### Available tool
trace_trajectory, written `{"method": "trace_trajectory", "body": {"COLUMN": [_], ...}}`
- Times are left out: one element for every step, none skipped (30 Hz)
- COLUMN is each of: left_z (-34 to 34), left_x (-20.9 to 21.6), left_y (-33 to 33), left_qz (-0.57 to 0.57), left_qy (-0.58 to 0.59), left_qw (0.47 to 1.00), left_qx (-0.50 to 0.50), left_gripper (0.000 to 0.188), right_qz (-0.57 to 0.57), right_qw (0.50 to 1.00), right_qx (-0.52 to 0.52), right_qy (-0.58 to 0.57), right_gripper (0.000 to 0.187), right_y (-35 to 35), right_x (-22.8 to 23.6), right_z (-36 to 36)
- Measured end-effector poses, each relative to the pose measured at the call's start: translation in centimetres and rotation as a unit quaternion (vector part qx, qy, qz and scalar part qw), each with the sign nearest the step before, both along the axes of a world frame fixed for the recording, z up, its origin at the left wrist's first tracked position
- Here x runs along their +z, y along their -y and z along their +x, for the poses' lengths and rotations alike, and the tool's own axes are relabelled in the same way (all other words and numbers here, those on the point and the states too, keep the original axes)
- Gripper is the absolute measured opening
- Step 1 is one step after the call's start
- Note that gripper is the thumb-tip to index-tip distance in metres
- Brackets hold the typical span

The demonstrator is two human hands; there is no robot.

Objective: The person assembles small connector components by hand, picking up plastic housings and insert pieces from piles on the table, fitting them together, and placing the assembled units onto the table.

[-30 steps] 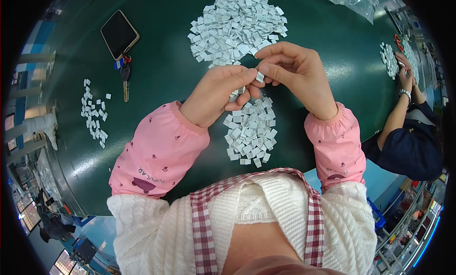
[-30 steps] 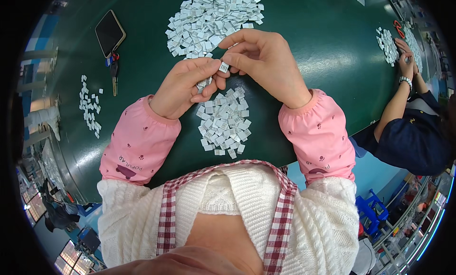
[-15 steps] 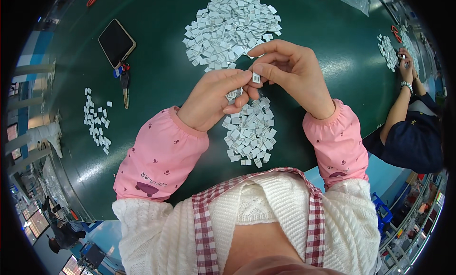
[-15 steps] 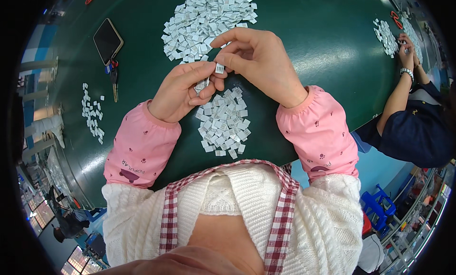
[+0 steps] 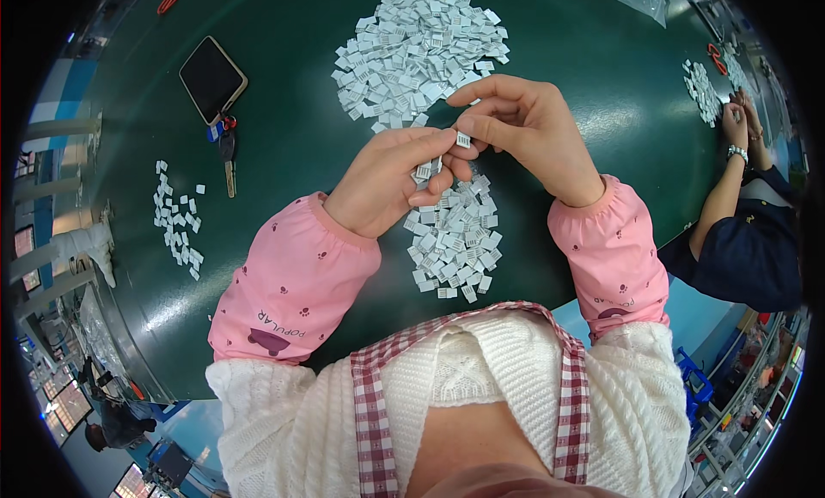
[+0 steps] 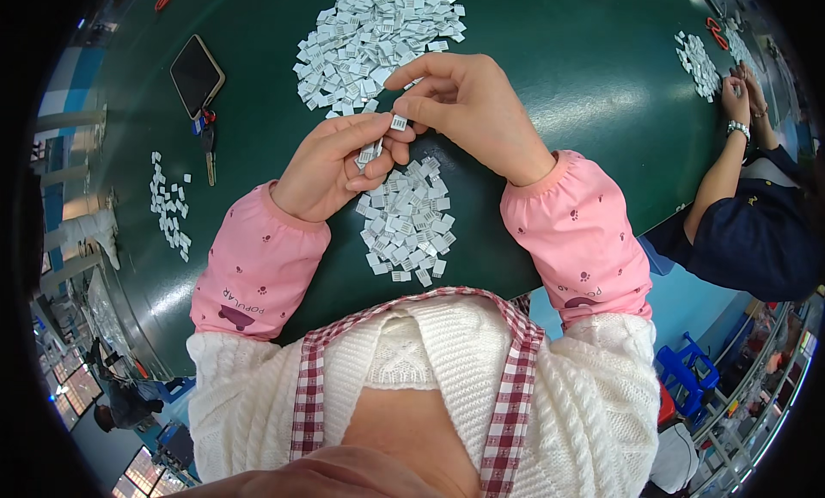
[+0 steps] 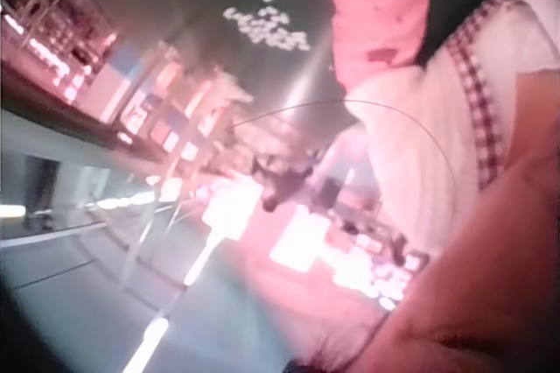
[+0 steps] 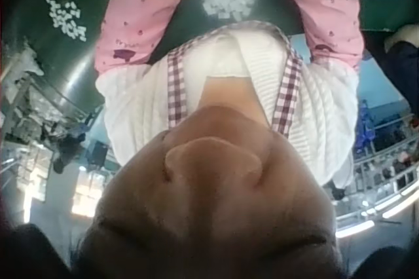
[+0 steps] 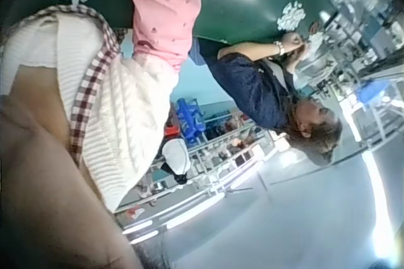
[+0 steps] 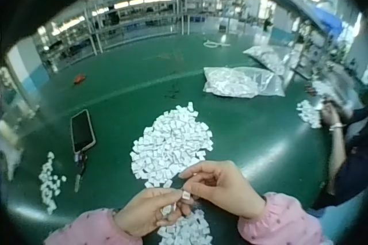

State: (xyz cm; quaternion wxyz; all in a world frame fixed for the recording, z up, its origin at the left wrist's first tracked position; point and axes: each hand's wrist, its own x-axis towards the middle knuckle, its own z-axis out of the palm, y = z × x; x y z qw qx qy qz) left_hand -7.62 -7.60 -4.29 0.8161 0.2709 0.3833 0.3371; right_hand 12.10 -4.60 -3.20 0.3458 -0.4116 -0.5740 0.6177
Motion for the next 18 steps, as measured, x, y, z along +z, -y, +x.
{"method": "trace_trajectory", "body": {"left_z": [0.1, 0.2, 0.4, 0.5, 0.6, 0.7, 0.8, 0.8, 0.6, 0.3, -0.1, -0.4, -0.5, -0.6, -0.7, -0.7, -0.8, -0.8], "left_x": [0.0, 0.1, 0.2, 0.2, 0.3, 0.3, 0.2, 0.1, 0.0, -0.1, -0.2, -0.3, -0.5, -0.6, -0.7, -0.8, -0.8, -0.8], "left_y": [0.1, 0.1, 0.1, 0.1, 0.1, 0.2, 0.2, 0.2, 0.1, 0.0, -0.1, -0.2, -0.2, -0.2, -0.2, -0.1, 0.0, 0.0], "left_qz": [-0.005, -0.010, -0.011, -0.012, -0.022, -0.033, -0.043, -0.036, -0.055, -0.043, -0.030, -0.016, 0.000, -0.001, 0.006, 0.012, 0.017, 0.028], "left_qy": [-0.002, -0.003, -0.008, -0.004, 0.005, 0.014, 0.023, 0.044, 0.033, 0.032, 0.031, 0.030, 0.015, 0.030, 0.036, 0.042, 0.047, 0.053], "left_qw": [1.000, 1.000, 0.999, 1.000, 0.999, 0.998, 0.997, 0.995, 0.995, 0.997, 0.998, 0.999, 1.000, 0.999, 0.999, 0.999, 0.999, 0.998], "left_qx": [0.008, 0.017, 0.029, 0.026, 0.039, 0.053, 0.067, 0.079, 0.080, 0.062, 0.045, 0.027, 0.015, 0.011, 0.011, 0.011, 0.011, 0.016], "left_gripper": [0.028, 0.028, 0.028, 0.028, 0.028, 0.027, 0.027, 0.026, 0.026, 0.026, 0.025, 0.025, 0.025, 0.025, 0.025, 0.026, 0.027, 0.027], "right_qz": [0.003, 0.007, 0.007, 0.013, 0.026, 0.039, 0.051, 0.063, 0.063, 0.100, 0.137, 0.174, 0.188, 0.212, 0.235, 0.257, 0.278, 0.316], "right_qw": [1.000, 1.000, 1.000, 1.000, 1.000, 0.999, 0.998, 0.998, 0.998, 0.994, 0.984, 0.967, 0.945, 0.945, 0.935, 0.922, 0.908, 0.890], "right_qx": [-0.002, -0.004, -0.011, -0.006, -0.004, -0.002, 0.001, 0.002, 0.002, -0.044, -0.088, -0.132, -0.189, -0.174, -0.156, -0.139, -0.120, -0.099], "right_qy": [-0.002, -0.004, -0.002, -0.006, -0.011, -0.016, -0.021, -0.026, -0.025, 0.026, 0.078, 0.129, 0.191, 0.180, 0.217, 0.254, 0.289, 0.314], "right_gripper": [0.020, 0.020, 0.020, 0.020, 0.019, 0.017, 0.016, 0.015, 0.015, 0.015, 0.015, 0.014, 0.014, 0.014, 0.014, 0.014, 0.014, 0.015], "right_y": [0.0, 0.1, 0.0, 0.1, 0.2, 0.4, 0.5, 0.5, 0.1, -0.7, -1.7, -2.5, -2.9, -3.0, -3.1, -3.1, -3.1, -3.0], "right_x": [0.1, 0.1, 0.2, 0.3, 0.4, 0.4, 0.4, 0.3, 0.2, 0.1, -0.1, -0.3, -0.6, -1.1, -1.5, -2.0, -2.3, -2.7], "right_z": [0.0, -0.1, -0.2, -0.2, -0.1, 0.0, 0.1, 0.3, 0.7, 1.3, 1.9, 2.4, 2.8, 2.9, 2.9, 2.8, 2.7, 2.5]}}
